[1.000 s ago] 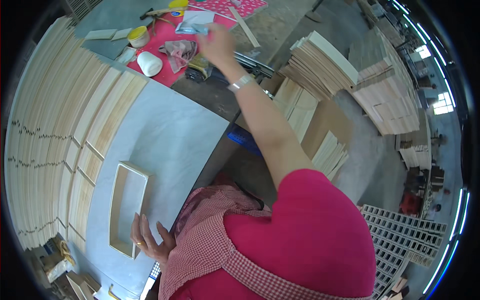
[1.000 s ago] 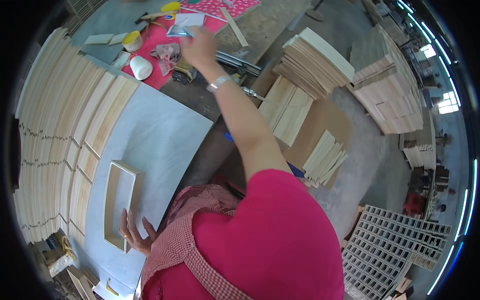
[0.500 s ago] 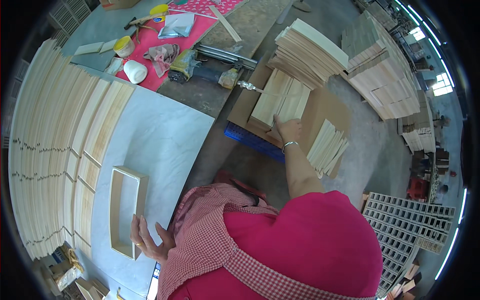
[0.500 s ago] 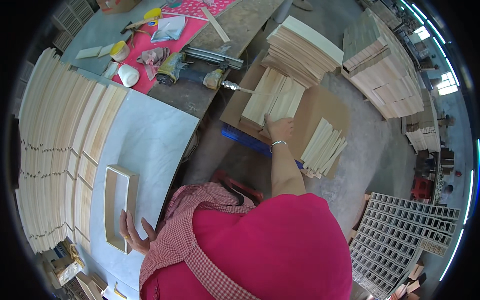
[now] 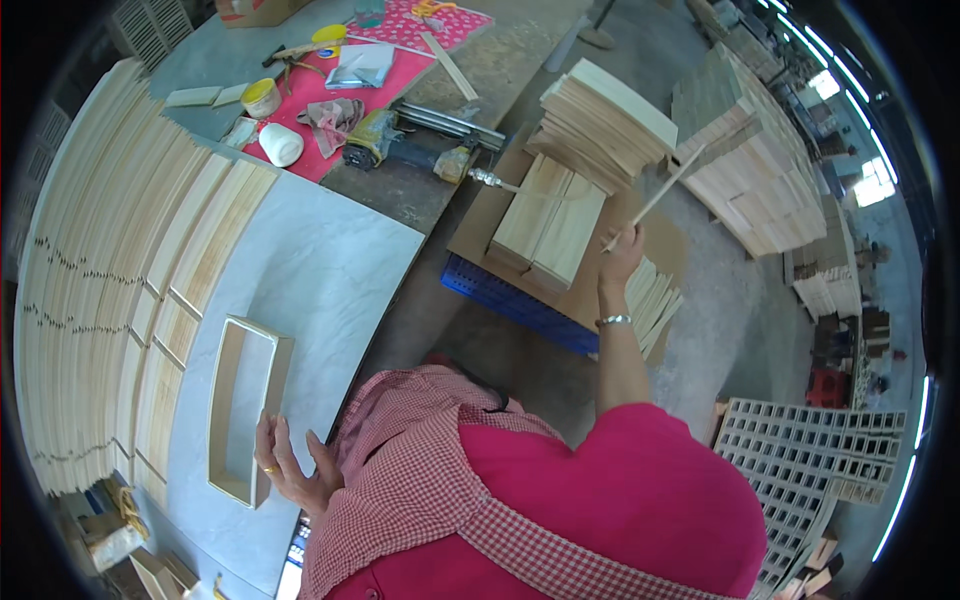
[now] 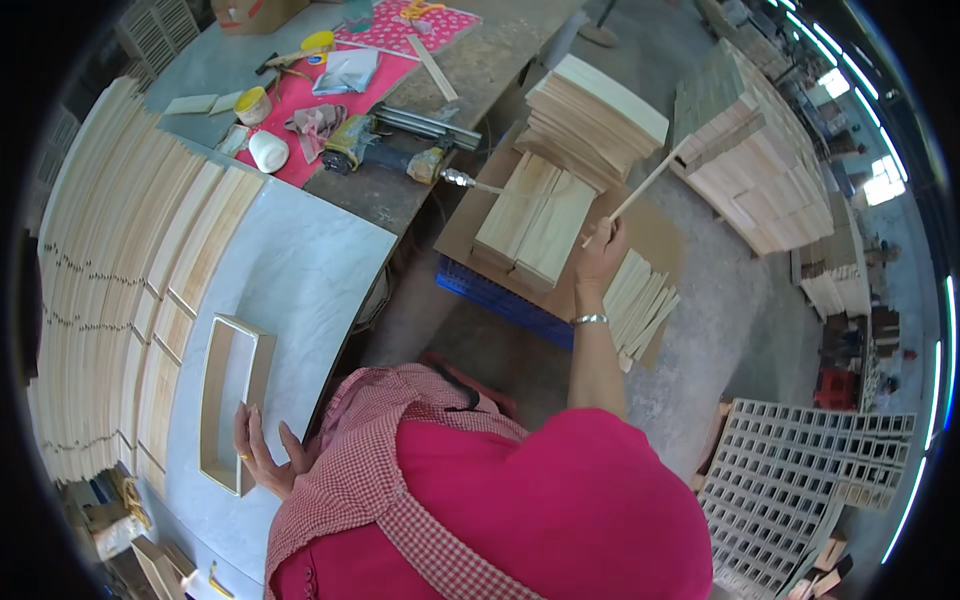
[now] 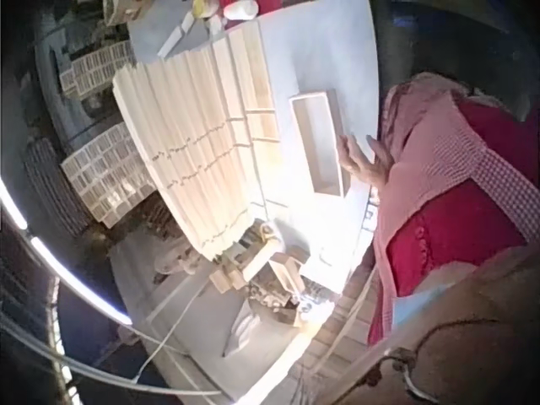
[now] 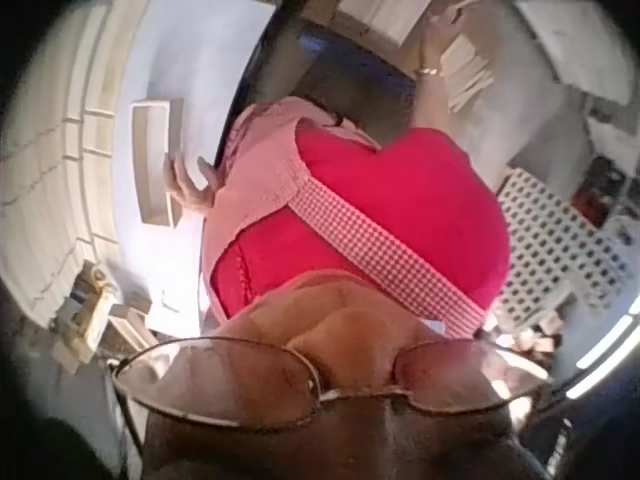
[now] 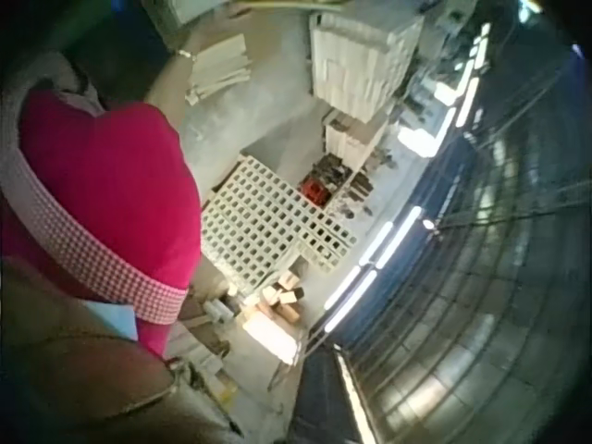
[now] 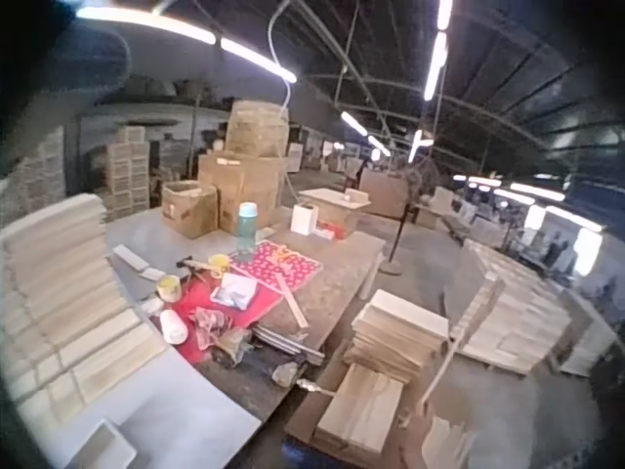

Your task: The person assembles small wooden boxes by applying glue to the edges of a rectangular frame and attaching a wooden panel to the bottom. They use a pneumatic nail gun to secure the pieces together. The process is repeated for multiple units, with finished boxes being stacked on a nearby pile.

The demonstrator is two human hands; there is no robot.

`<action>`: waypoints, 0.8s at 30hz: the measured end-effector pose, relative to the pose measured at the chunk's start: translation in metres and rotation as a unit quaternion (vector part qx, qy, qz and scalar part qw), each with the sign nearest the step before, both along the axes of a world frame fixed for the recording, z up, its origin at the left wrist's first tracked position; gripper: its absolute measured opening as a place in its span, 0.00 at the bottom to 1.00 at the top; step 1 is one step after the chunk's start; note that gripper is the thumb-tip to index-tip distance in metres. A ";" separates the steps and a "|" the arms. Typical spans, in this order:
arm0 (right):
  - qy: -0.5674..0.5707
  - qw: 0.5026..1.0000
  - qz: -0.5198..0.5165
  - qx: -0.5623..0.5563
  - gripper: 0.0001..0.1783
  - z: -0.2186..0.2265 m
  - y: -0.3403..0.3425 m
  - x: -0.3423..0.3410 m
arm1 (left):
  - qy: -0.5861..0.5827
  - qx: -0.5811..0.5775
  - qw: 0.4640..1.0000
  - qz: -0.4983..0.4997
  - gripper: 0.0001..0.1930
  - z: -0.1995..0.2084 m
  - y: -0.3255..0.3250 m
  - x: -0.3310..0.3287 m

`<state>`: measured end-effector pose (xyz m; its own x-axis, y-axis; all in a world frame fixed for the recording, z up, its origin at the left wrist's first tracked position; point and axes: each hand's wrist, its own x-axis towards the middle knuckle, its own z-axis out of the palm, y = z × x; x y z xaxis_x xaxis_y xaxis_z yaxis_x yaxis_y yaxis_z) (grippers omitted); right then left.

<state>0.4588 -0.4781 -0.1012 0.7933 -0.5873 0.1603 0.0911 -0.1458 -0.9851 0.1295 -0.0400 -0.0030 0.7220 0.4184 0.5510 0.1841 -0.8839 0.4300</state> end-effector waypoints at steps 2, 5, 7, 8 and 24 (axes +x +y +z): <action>-0.080 0.981 0.170 0.054 0.35 0.054 0.023 -0.001 | -0.003 -0.037 0.999 -0.030 0.25 0.000 -0.001 0.001; -0.098 0.875 0.450 0.148 0.41 0.120 0.101 -0.014 | 0.005 -0.066 0.996 -0.058 0.26 0.015 -0.001 0.008; -0.062 0.768 0.615 0.165 0.50 0.149 0.173 -0.040 | -0.024 -0.136 0.989 -0.060 0.27 0.027 0.000 0.017; -0.013 0.728 0.658 0.193 0.54 0.151 0.200 -0.056 | -0.041 -0.167 0.983 -0.071 0.28 0.037 0.005 0.026; 0.188 0.476 0.849 0.134 0.36 0.115 0.327 -0.129 | -0.313 -0.749 0.577 -0.092 0.20 0.048 0.052 -0.013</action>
<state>0.3296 -0.1515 0.0139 0.1038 0.9913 -0.0811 -0.3363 -0.0417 -0.9408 0.1169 0.0116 0.0455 0.6864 0.7113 -0.1511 -0.4586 0.5847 0.6692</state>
